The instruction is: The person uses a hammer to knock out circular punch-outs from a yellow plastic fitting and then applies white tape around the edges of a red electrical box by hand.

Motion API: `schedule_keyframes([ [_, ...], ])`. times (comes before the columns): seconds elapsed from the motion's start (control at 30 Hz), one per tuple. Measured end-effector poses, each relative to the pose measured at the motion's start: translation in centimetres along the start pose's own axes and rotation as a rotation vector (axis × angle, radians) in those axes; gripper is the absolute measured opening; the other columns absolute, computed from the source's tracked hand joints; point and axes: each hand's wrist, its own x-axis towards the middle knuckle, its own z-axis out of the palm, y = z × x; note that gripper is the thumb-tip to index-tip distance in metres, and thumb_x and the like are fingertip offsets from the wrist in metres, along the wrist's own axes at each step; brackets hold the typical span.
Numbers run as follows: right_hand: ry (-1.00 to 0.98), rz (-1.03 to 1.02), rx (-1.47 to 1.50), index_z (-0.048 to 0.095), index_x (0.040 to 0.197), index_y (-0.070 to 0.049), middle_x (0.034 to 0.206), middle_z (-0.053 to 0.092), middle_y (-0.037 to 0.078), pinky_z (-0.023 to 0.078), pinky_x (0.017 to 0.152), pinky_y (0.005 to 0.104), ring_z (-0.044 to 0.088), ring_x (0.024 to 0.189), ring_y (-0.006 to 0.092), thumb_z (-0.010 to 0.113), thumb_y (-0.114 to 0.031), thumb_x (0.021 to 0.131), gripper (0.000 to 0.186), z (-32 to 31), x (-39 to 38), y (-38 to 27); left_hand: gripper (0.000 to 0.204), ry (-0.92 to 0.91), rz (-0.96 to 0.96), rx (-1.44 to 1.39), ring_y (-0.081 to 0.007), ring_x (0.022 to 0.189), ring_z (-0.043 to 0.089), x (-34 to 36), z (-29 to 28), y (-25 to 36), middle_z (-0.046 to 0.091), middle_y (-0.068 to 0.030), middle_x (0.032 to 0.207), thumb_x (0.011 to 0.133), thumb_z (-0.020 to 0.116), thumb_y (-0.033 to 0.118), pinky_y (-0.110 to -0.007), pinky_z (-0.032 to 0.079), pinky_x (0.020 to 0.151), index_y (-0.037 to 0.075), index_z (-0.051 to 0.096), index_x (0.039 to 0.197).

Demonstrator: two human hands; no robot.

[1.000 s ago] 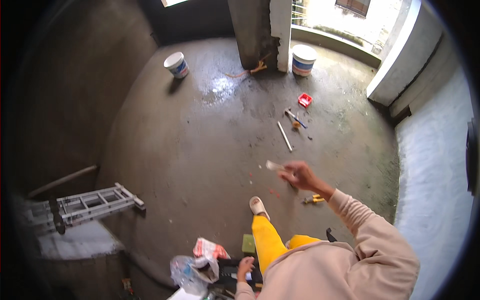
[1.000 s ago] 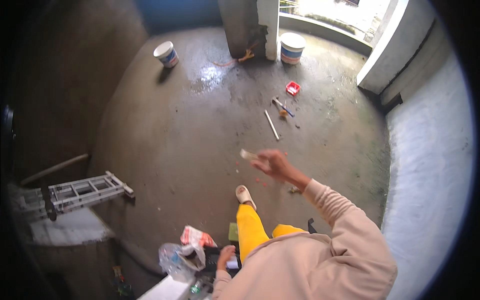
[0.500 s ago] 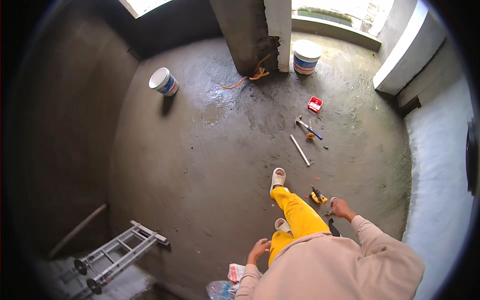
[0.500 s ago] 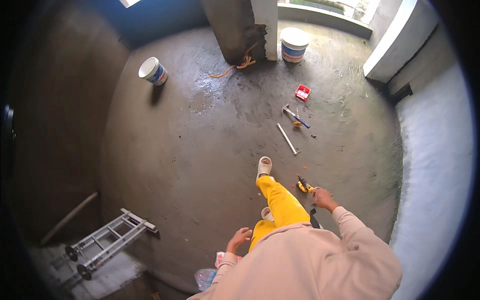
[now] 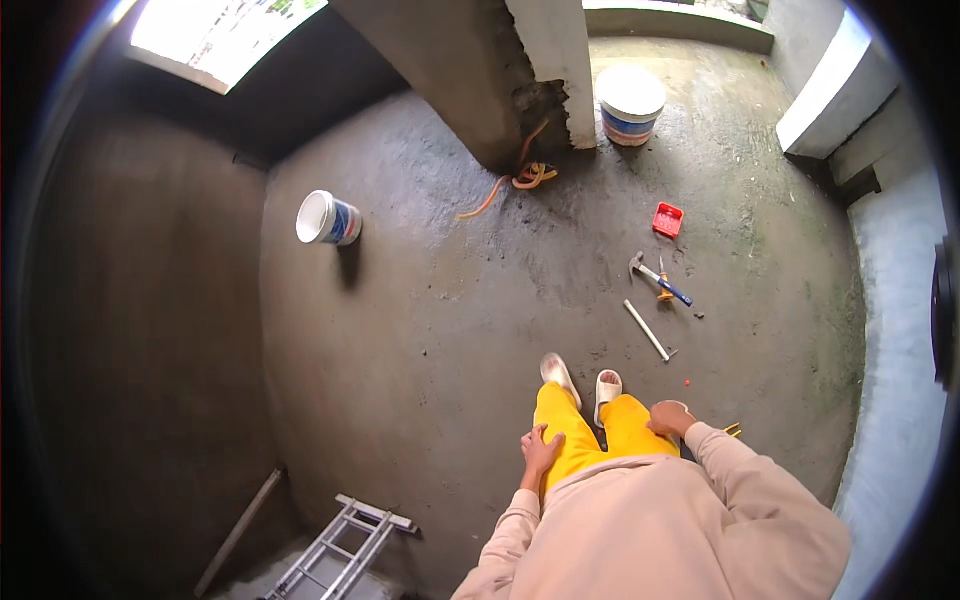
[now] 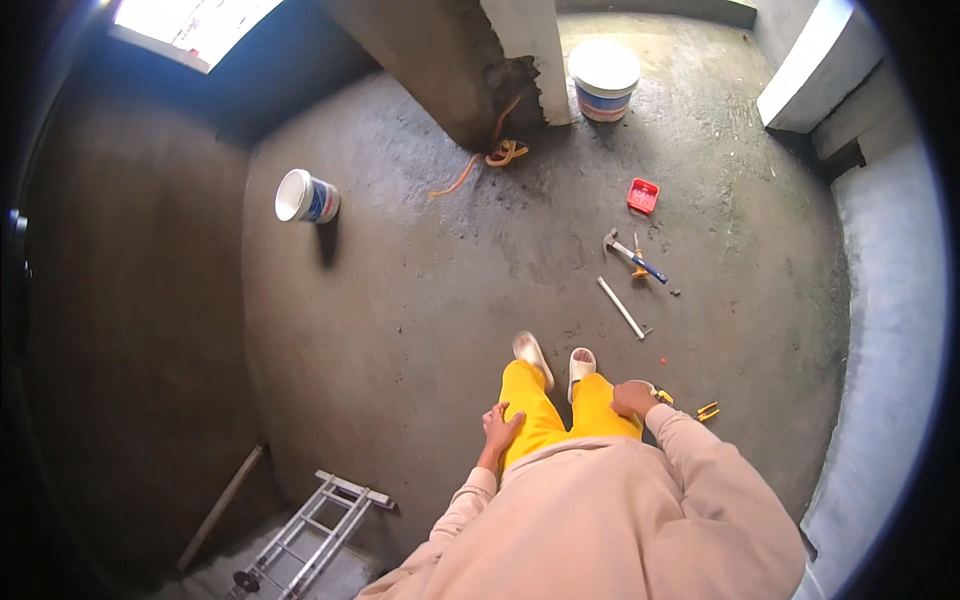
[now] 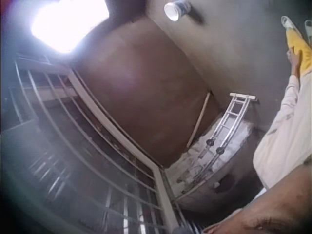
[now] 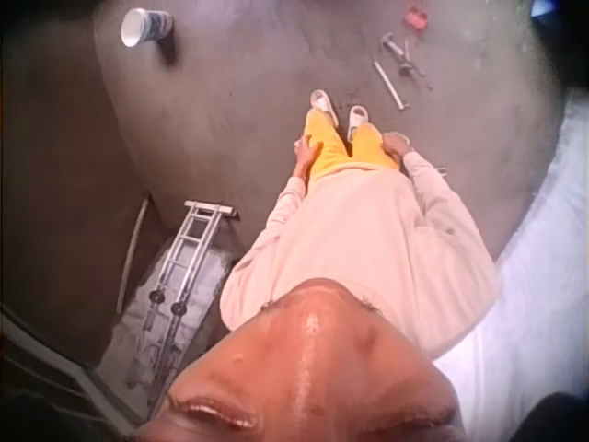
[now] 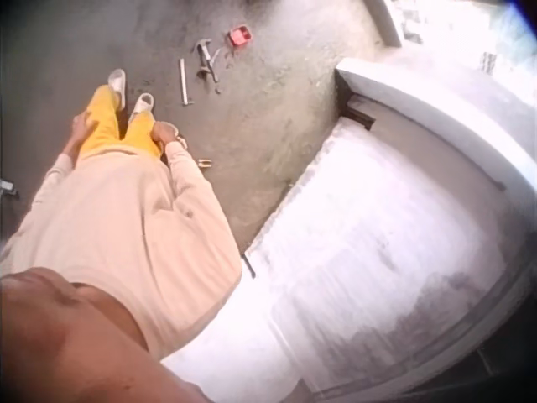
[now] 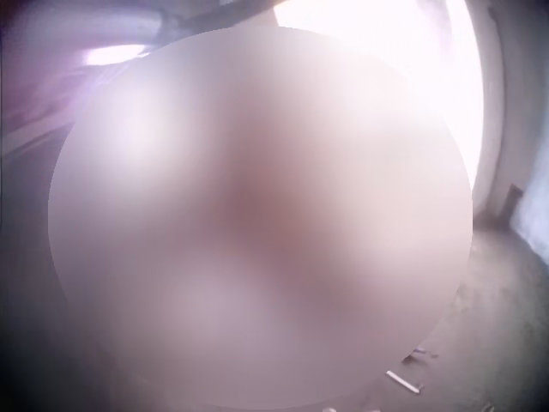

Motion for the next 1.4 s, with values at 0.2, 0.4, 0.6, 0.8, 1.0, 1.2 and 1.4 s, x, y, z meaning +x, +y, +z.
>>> schedule_keyframes([
  [0.2, 0.176, -0.042, 0.188, 0.069, 0.086, 0.0, 0.093, 0.069, 0.023, 0.052, 0.079, 0.0483, 0.066, 0.09, 0.0388, 0.056, -0.025, 0.084, 0.028, -6.0, 3.2, 0.1, 0.066, -0.004, 0.073, 0.296, -0.0359, 0.128, 0.037, 11.5, -4.5, 10.2, 0.04, -0.0165, 0.136, 0.078, 0.071, 0.046, -0.047, 0.035, 0.107, 0.015, 0.052, 0.133],
  [0.4, 0.135, 0.012, 0.304, 0.07, 0.075, -0.004, 0.082, 0.068, 0.018, 0.051, 0.075, 0.0486, 0.066, 0.079, 0.0372, 0.057, -0.029, 0.08, 0.029, -14.8, 2.6, -2.5, 0.061, -0.135, 0.337, 0.621, -0.0358, 0.121, 0.043, 24.2, -9.4, 20.5, 0.044, -0.017, 0.131, 0.074, 0.076, 0.04, -0.048, 0.041, 0.098, 0.014, 0.056, 0.125],
  [0.6, 0.309, 0.354, 0.839, 0.066, 0.077, -0.002, 0.078, 0.066, 0.02, 0.05, 0.068, 0.0453, 0.064, 0.073, 0.0364, 0.065, -0.031, 0.084, 0.03, -24.0, 14.1, 4.5, 0.059, -0.221, 0.435, 0.696, -0.0324, 0.113, 0.046, 33.6, -10.4, 23.4, 0.048, -0.0139, 0.12, 0.068, 0.081, 0.028, -0.046, 0.04, 0.093, 0.013, 0.059, 0.121],
  [0.8, 0.719, 0.44, 0.433, 0.057, 0.104, 0.001, 0.102, 0.057, 0.023, 0.05, 0.078, 0.0493, 0.06, 0.093, 0.0417, 0.074, -0.022, 0.077, 0.039, -21.9, 44.3, 24.4, 0.052, -0.052, 0.625, 0.791, -0.035, 0.111, 0.045, 45.0, -9.5, 29.1, 0.049, -0.0127, 0.12, 0.069, 0.08, 0.024, -0.046, 0.039, 0.093, 0.011, 0.061, 0.116],
  [1.0, 1.037, 0.49, -0.048, 0.052, 0.122, 0.003, 0.131, 0.047, 0.028, 0.045, 0.097, 0.0486, 0.054, 0.113, 0.0429, 0.077, -0.022, 0.074, 0.06, -23.4, 67.3, 41.1, 0.046, 0.039, 0.842, 0.742, -0.0358, 0.094, 0.055, 56.2, -5.8, 33.5, 0.062, -0.0101, 0.107, 0.065, 0.082, 0.014, -0.045, 0.045, 0.09, 0.007, 0.064, 0.107],
  [1.2, 0.956, 0.655, 0.007, 0.054, 0.119, 0.005, 0.128, 0.052, 0.023, 0.044, 0.098, 0.0488, 0.054, 0.116, 0.0395, 0.077, -0.023, 0.074, 0.058, -22.7, 75.0, 43.8, 0.039, 0.107, 0.75, 0.364, -0.0296, 0.086, 0.065, 59.9, -5.6, 32.2, 0.065, -0.0131, 0.087, 0.067, 0.082, 0.021, -0.041, 0.051, 0.084, 0.003, 0.066, 0.098],
  [1.4, 1.276, 0.251, 0.034, 0.059, 0.113, 0.004, 0.125, 0.056, 0.022, 0.04, 0.103, 0.0515, 0.052, 0.119, 0.0399, 0.071, -0.01, 0.07, 0.047, -21.4, 73.9, 37.4, 0.038, -0.403, 0.965, -1.006, -0.0225, 0.085, 0.063, 67.1, -6.1, 27.9, 0.064, -0.0147, 0.097, 0.079, 0.073, 0.022, -0.044, 0.051, 0.085, -0.003, 0.06, 0.105],
])
